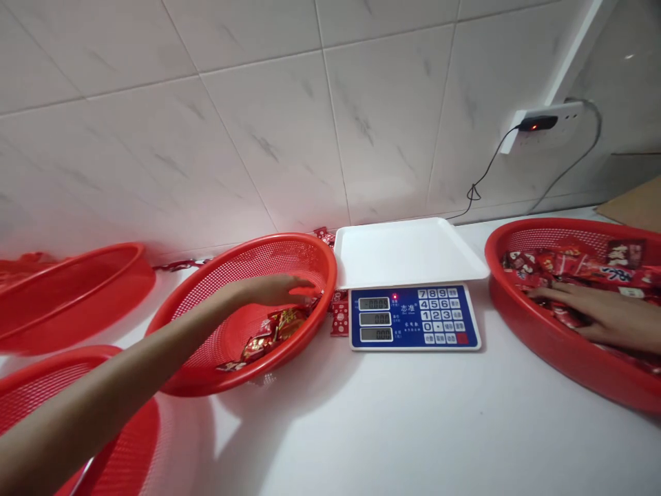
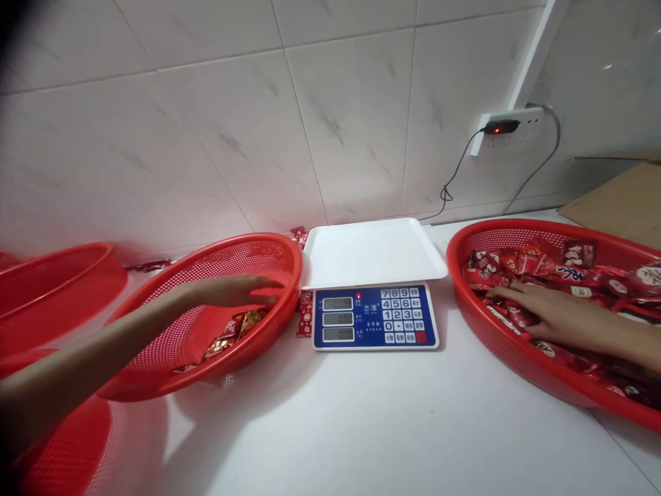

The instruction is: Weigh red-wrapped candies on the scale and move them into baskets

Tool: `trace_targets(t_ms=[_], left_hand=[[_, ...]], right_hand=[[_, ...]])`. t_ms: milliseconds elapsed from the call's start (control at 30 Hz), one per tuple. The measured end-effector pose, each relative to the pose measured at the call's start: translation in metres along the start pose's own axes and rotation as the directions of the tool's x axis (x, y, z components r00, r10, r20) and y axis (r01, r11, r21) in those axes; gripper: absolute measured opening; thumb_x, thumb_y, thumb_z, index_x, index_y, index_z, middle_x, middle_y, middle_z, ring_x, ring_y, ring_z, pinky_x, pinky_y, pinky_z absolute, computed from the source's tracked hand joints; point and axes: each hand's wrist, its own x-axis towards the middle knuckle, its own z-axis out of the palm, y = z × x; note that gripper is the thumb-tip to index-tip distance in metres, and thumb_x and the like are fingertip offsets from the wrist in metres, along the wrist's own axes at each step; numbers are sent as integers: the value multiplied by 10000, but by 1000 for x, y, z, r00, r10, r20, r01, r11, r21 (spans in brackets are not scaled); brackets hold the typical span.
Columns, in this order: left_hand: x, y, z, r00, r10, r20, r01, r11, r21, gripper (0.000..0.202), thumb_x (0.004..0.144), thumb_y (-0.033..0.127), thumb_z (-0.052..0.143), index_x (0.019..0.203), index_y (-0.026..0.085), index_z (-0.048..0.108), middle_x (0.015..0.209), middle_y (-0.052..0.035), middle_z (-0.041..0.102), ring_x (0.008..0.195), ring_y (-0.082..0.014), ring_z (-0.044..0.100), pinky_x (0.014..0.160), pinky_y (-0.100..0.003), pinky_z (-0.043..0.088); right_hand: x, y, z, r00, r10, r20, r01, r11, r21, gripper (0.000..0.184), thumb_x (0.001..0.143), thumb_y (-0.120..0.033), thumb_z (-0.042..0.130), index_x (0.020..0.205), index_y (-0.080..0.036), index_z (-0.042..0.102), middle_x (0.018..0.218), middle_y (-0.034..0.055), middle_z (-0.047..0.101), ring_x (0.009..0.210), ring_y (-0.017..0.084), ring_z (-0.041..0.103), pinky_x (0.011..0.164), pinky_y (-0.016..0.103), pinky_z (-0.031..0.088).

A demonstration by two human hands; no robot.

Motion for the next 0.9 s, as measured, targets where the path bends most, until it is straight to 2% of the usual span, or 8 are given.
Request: trace_targets(t_ms=[167,333,467,533,633,700,800,900], left_hand=[[-8,35,-51,974,6,-225,-4,1000,11,464,942,468,462,1305,237,637,1347,-61,683,1184,-247,636,1003,-361,487],[-50,105,-79,834,16,-551,82,985,153,593,915,640,429,1355,287,614,1225,-25,697,1046,-273,640,934,-413,481],[-87,147,-46,759,98,-643,68,971,228,756,868,851,318,1347,347,617,1171,-36,692,993,-329,618,919,-475,466],[-94,159,-19,807,133,-576,-17,979,203,710,910,838,278,1329,384,629,1212,-45,693,1007,-360,623,892,-499,473],[-87,170,18,949,155,-273,-111,979,170,486,987,694,402,1286,401,650,1277,-58,693,1078,-397,636,892,-548,488],[-75,172,35,979,179,-99,-160,971,176,437,963,650,540,1285,374,641,1282,-78,699,1092,-401,651,899,-564,510],[-61,168,51,941,327,-86,-301,926,228,550,895,672,652,1329,337,609,1207,-91,729,1039,-364,690,861,-507,554],[-64,164,62,838,496,-228,-401,842,362,552,915,641,660,1320,271,603,1028,-69,759,863,-303,724,711,-433,568]], right_hand=[[3,-7,-35,997,-28,-72,34,997,74,462,809,-441,509,1183,-300,741,1399,160,634,1302,369,588,1113,512,449],[7,-28,-108,974,44,-223,-23,995,95,557,740,-557,535,1157,-225,695,1201,169,715,1085,332,659,948,477,500],[35,-91,-150,941,-95,-326,131,987,89,585,845,-563,510,1236,-147,638,1177,135,711,1002,253,640,872,383,474],[62,-131,-151,931,-220,-292,260,960,105,599,897,-490,510,1352,-105,567,1233,142,694,1024,238,636,878,337,470],[107,-184,-131,932,-323,-161,336,940,56,499,848,-299,581,1316,-129,618,1143,114,730,953,237,655,813,317,472],[133,-210,-116,927,-359,-106,363,932,21,464,785,-235,660,1244,-168,684,1126,107,739,973,258,664,807,327,470],[155,-232,-106,922,-382,-53,382,924,-10,536,732,-291,773,1255,-194,701,1202,124,719,1055,301,658,829,350,477],[149,-225,-111,920,-392,-27,392,919,26,772,708,-483,812,1409,-230,610,1318,125,674,1136,322,641,902,383,498]])
